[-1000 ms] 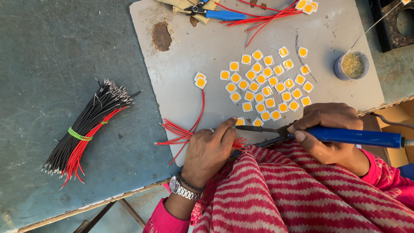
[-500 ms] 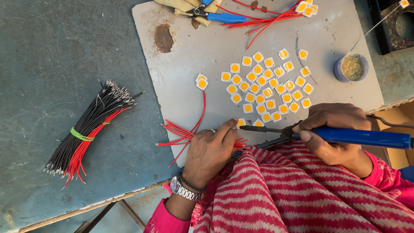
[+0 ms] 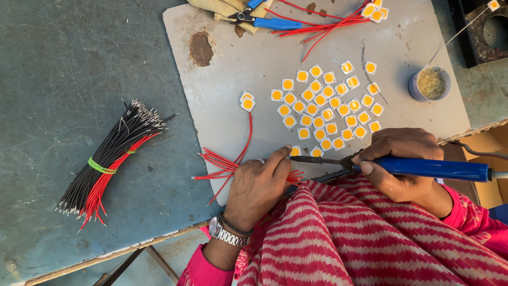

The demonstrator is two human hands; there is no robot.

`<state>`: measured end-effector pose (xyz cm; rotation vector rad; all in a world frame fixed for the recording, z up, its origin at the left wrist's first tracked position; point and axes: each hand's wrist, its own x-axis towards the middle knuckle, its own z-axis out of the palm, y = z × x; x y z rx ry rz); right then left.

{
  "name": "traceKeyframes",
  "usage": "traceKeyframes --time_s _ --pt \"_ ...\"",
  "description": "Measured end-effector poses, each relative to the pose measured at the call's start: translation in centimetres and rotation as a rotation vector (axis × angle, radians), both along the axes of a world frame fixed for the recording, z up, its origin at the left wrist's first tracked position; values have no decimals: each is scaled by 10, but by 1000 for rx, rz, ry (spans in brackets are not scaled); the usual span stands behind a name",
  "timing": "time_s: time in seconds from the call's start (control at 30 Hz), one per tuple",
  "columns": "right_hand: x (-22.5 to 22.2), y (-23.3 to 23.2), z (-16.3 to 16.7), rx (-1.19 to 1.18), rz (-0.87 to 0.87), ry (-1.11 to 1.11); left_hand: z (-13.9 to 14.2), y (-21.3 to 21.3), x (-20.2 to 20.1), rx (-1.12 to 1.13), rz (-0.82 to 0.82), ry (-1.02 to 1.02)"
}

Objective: The person applies flux to red wires and then uses a soldering iron to attach the wires to square LED modules arranged on a work surface. They repeatedly pick up LEDs, align them with wires, and solder the connections.

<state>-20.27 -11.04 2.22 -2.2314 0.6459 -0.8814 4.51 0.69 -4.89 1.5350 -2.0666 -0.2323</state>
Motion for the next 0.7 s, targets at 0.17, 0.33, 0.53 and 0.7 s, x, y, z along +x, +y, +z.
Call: traceKeyframes --time_s 0.17,0.33,0.53,0.7 --pt "-20 -1 1 80 -94 -26 1 0 -1 9 1 6" --pt "-62 -11 -16 194 -374 -354 -1 2 0 47 -4 22" --pt "-132 -41 -16 160 -761 -454 -15 -2 0 -12 -9 -61" --pt "-154 -49 -16 174 -783 -330 -32 -8 2 -129 -2 -80"
